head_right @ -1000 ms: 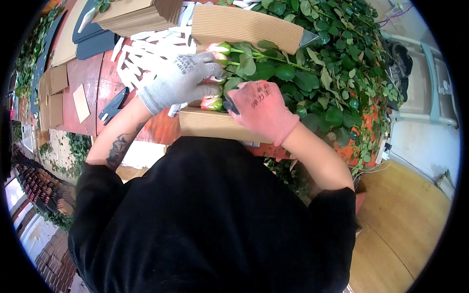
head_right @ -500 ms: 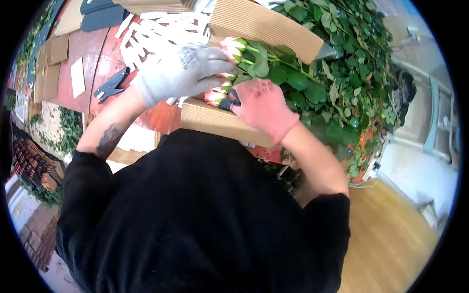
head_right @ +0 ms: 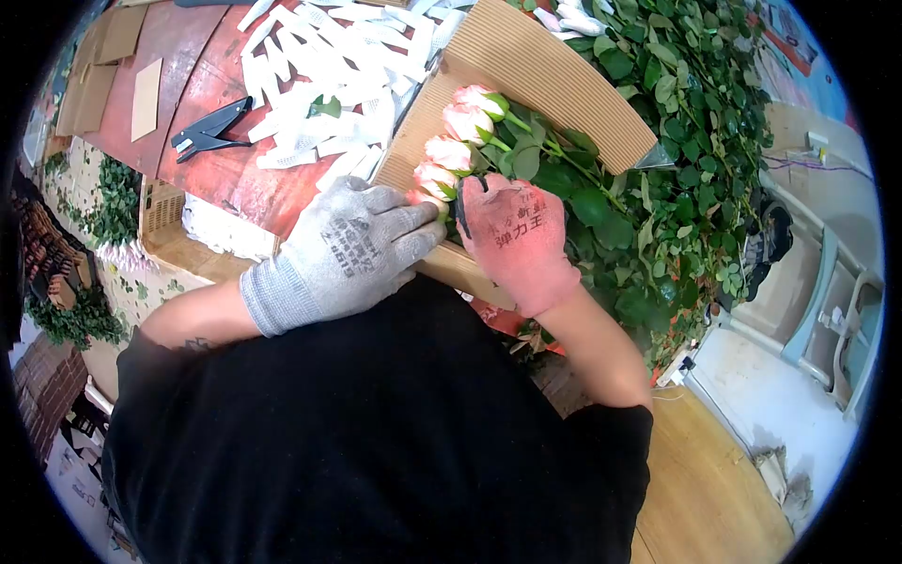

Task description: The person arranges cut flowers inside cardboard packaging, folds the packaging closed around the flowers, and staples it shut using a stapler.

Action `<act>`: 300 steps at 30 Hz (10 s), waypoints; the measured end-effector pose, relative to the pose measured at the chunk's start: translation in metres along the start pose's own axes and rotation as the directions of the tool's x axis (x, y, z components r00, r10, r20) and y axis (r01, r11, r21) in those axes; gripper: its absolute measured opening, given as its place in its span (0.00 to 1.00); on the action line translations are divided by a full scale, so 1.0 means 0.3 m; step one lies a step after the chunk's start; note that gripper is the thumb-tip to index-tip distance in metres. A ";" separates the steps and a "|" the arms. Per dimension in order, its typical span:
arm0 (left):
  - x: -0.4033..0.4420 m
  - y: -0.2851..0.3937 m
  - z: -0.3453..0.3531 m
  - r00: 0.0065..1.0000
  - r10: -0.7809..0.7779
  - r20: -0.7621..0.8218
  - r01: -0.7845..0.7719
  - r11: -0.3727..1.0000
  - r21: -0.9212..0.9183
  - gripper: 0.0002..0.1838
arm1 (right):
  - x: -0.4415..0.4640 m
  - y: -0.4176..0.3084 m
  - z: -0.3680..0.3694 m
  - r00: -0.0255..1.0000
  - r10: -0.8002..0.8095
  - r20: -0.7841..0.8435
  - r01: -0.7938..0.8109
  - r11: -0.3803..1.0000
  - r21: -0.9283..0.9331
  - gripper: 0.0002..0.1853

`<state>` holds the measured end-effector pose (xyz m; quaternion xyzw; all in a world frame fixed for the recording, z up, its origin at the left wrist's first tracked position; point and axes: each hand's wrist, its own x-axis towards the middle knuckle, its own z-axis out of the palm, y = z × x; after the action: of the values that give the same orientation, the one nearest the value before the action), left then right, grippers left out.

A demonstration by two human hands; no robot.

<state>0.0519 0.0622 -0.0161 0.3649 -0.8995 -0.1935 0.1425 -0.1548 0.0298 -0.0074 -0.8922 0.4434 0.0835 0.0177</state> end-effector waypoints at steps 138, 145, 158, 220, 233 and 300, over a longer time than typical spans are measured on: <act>0.232 -0.102 -0.060 0.972 0.188 0.143 -0.190 0.982 0.000 0.28 | 0.023 0.170 -0.251 0.826 0.495 -0.268 -0.391 0.847 0.359 0.20; 0.210 -0.140 0.035 0.956 0.278 -0.094 -0.271 0.959 0.084 0.25 | 0.129 0.575 -0.176 0.929 0.288 0.234 -0.341 0.911 0.232 0.26; 0.394 -0.207 0.034 0.896 0.409 -0.174 -0.415 0.910 0.002 0.28 | -0.196 0.296 0.313 0.996 0.035 -0.081 -0.048 0.985 -0.165 0.22; 0.346 -0.207 -0.049 0.925 0.376 -0.058 -0.372 0.926 0.062 0.15 | -0.051 0.121 0.063 0.901 0.384 -0.200 -0.352 0.919 0.179 0.23; 0.242 -0.271 -0.025 0.885 0.139 -0.444 -0.136 0.990 0.040 0.10 | 0.059 -0.071 0.046 0.901 0.379 -0.210 -0.346 0.921 0.180 0.14; 0.024 -0.522 -0.100 0.872 0.076 0.484 0.405 0.443 -0.800 0.32 | 0.113 -0.031 0.084 0.761 0.551 -0.343 -0.417 0.820 0.392 0.23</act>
<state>0.1530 -0.0534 -0.0595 0.2700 -0.6310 -0.7232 0.0770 -0.1308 0.0114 -0.0382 -0.7275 0.6601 -0.1856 0.0260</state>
